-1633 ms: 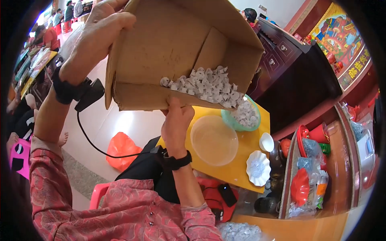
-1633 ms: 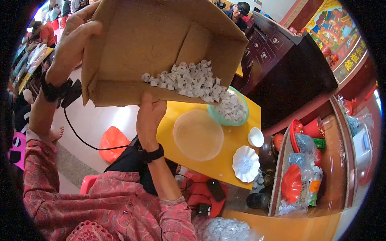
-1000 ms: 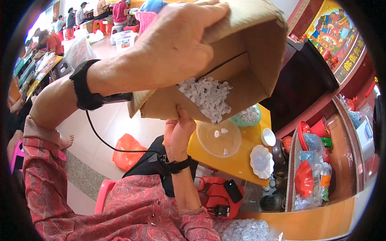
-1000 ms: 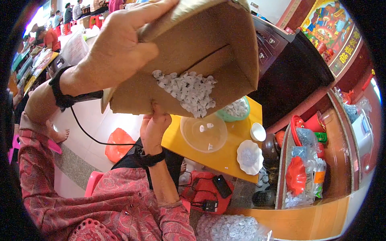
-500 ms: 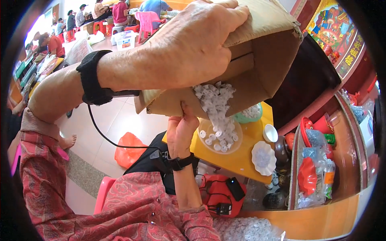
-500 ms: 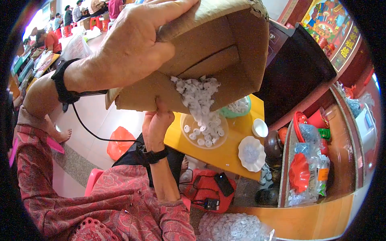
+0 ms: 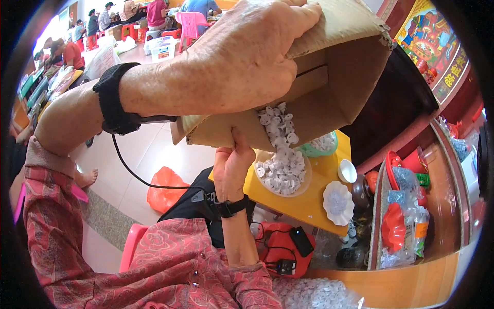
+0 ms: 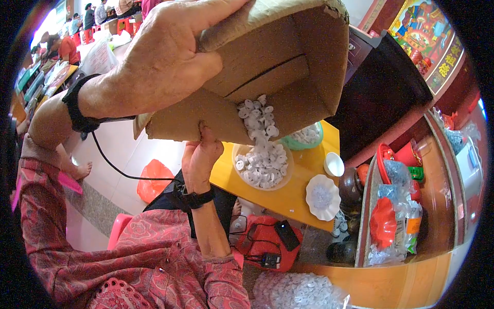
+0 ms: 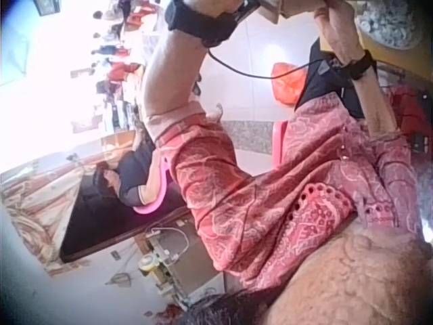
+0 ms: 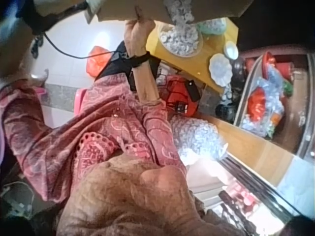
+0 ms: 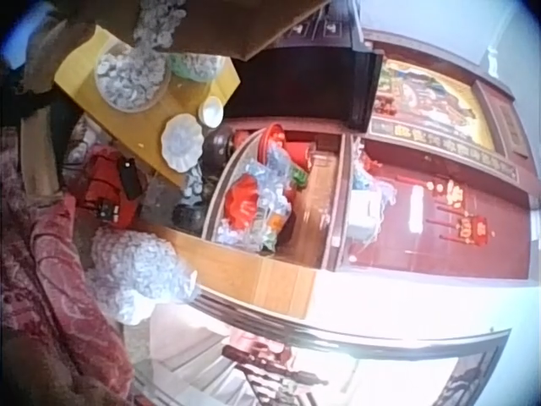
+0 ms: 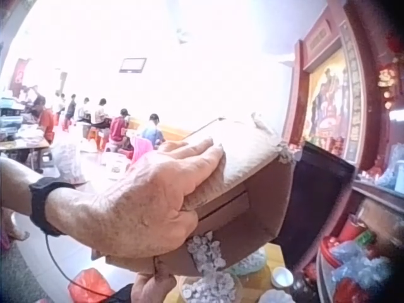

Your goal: Assembling and bagging small white plastic components at a work table.

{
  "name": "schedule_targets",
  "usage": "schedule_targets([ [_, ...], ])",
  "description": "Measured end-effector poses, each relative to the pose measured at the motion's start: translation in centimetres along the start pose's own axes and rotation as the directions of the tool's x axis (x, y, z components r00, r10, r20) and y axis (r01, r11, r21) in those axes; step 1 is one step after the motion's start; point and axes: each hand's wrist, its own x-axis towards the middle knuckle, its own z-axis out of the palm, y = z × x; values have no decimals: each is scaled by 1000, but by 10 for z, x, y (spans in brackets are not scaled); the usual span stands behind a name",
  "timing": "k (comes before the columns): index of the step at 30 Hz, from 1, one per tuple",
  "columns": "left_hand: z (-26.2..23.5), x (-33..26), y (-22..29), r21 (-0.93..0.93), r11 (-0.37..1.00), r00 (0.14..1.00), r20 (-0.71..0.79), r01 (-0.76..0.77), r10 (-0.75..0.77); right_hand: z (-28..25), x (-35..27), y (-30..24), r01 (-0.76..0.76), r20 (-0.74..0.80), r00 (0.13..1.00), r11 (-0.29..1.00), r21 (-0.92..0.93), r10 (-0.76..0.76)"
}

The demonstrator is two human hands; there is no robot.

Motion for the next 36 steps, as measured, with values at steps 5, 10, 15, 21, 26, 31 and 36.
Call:
schedule_targets([
  [5, -6, -4, 4, 4, 999, 999, 1, 45, -45, 1, 1, 6, -28, -12, 1000, 1000, 9, 28],
  [10, -3, -10, 4, 47, 993, 990, -88, -105, 109, -2, 3, 8, -38, 3, 999, 999, 19, 37],
  [15, -1, -7, -10, 26, 999, 998, -36, -42, 43, 2, 0, 10, -43, 10, 999, 999, 6, 42],
  [21, -11, -12, -7, 200, 976, 993, -60, -86, 100, 8, -6, 6, -4, -13, 1000, 1000, -17, 4],
  [26, -13, -11, 0, 136, 990, 999, -17, -30, 32, 10, -10, 1, 21, -11, 1000, 1000, -18, -22],
  [31, -12, -11, -2, 134, 983, 989, -72, -121, 132, 12, -12, 1, 21, -22, 1000, 1000, -18, -22],
  [36, -15, -17, 8, 128, 990, 988, -131, -64, 81, 9, -4, 3, 11, 87, 996, 1000, -21, -10],
])
